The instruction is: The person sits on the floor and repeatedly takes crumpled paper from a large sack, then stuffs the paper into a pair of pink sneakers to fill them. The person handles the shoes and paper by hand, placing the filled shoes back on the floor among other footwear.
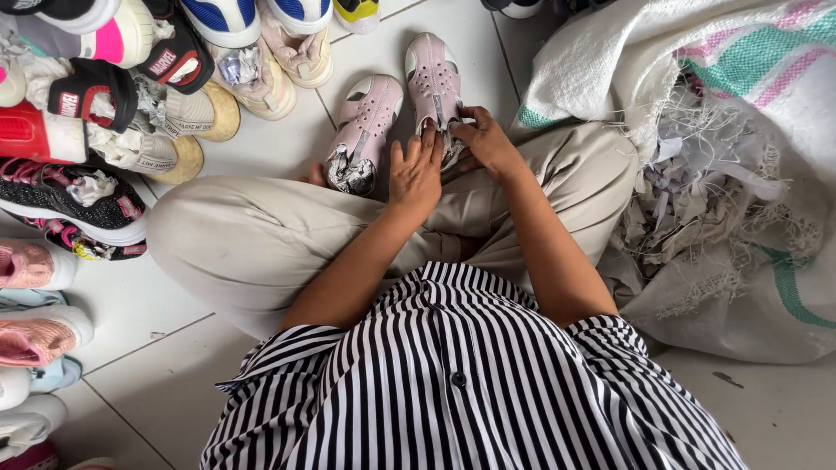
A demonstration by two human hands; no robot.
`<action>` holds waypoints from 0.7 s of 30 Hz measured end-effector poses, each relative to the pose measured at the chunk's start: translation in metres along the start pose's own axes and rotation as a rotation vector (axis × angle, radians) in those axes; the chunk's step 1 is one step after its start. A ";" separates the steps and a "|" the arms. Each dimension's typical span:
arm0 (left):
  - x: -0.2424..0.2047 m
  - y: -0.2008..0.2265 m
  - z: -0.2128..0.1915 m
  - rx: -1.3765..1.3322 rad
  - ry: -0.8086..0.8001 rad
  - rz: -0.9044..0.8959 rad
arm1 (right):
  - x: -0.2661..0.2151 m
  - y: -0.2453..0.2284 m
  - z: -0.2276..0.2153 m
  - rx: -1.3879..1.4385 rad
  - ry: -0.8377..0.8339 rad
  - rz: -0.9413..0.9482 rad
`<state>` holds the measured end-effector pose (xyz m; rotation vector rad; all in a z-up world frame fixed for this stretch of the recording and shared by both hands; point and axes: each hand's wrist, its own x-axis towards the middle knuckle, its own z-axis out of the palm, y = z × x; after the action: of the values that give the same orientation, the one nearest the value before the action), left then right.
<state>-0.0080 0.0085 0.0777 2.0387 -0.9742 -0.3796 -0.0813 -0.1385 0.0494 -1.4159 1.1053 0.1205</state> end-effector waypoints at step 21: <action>-0.001 -0.046 0.031 0.593 0.009 0.332 | 0.035 0.044 0.014 -0.289 0.233 -0.145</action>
<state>-0.0030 0.0081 0.0225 2.3231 -1.5238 0.1157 -0.0842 -0.1348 -0.0080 -1.7997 1.2050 0.0103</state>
